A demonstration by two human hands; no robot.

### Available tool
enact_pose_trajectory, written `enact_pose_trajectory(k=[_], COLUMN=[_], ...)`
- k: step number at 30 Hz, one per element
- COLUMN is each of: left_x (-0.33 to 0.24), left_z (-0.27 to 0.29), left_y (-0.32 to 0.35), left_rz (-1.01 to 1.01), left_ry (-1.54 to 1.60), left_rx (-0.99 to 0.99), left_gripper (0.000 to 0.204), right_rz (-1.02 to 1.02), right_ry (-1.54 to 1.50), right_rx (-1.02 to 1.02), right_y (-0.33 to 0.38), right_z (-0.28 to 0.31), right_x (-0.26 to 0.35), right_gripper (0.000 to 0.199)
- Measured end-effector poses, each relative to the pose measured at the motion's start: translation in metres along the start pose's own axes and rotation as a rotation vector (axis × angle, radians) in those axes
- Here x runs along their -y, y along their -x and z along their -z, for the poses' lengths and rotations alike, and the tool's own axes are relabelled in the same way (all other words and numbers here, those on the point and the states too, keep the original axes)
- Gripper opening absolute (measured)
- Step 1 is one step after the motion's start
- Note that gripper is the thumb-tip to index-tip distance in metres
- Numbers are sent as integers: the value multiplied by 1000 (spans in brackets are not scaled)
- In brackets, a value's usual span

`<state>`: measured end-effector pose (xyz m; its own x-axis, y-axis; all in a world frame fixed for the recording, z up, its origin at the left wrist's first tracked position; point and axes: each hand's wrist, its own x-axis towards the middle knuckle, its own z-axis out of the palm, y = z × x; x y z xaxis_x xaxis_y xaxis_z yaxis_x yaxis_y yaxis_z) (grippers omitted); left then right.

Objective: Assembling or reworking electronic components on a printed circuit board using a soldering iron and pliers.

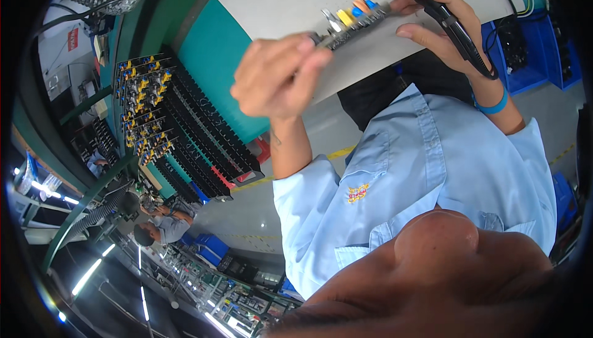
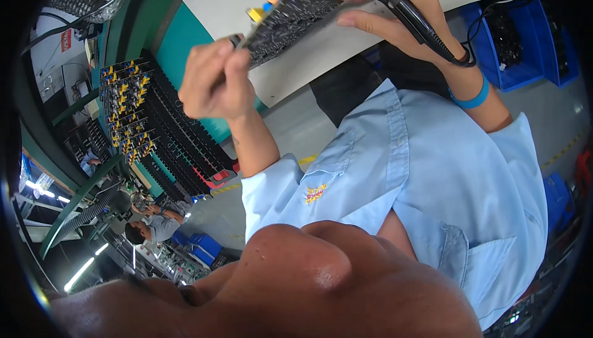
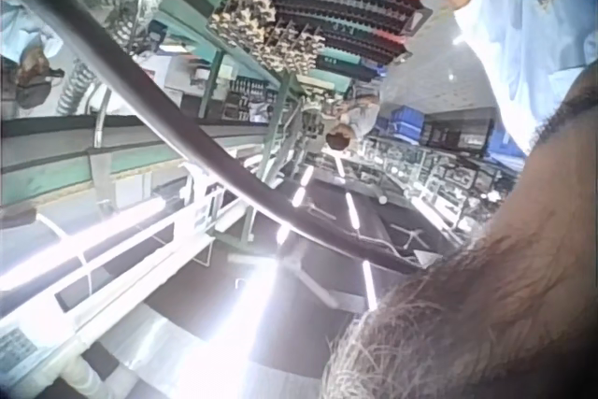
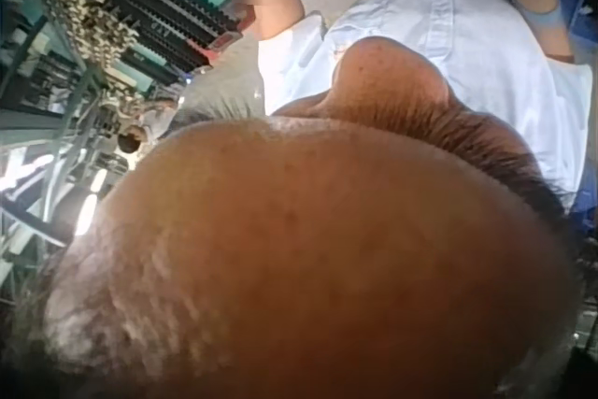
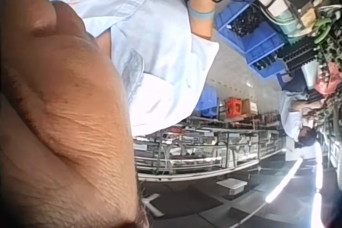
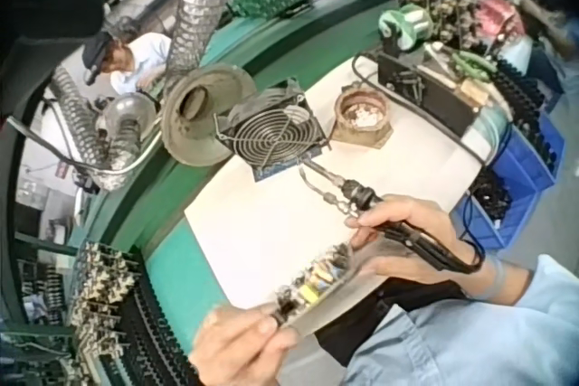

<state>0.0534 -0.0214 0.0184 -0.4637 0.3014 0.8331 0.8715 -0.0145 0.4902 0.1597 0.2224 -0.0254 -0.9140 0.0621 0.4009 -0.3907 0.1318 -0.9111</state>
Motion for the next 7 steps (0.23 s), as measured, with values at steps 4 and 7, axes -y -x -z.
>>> enact_pose_trajectory(k=[4, 7], left_x=[-35, -59], left_z=[-4, -10], left_y=[27, 44], left_rz=[-15, -15], left_ry=[-119, -272], left_rx=[50, 94], left_gripper=[21, 13], right_rz=[50, 166], right_ry=[-53, -85], right_rx=[53, 111], right_y=[1, 0], right_z=[4, 0], right_x=[-12, -19], right_gripper=[53, 50])
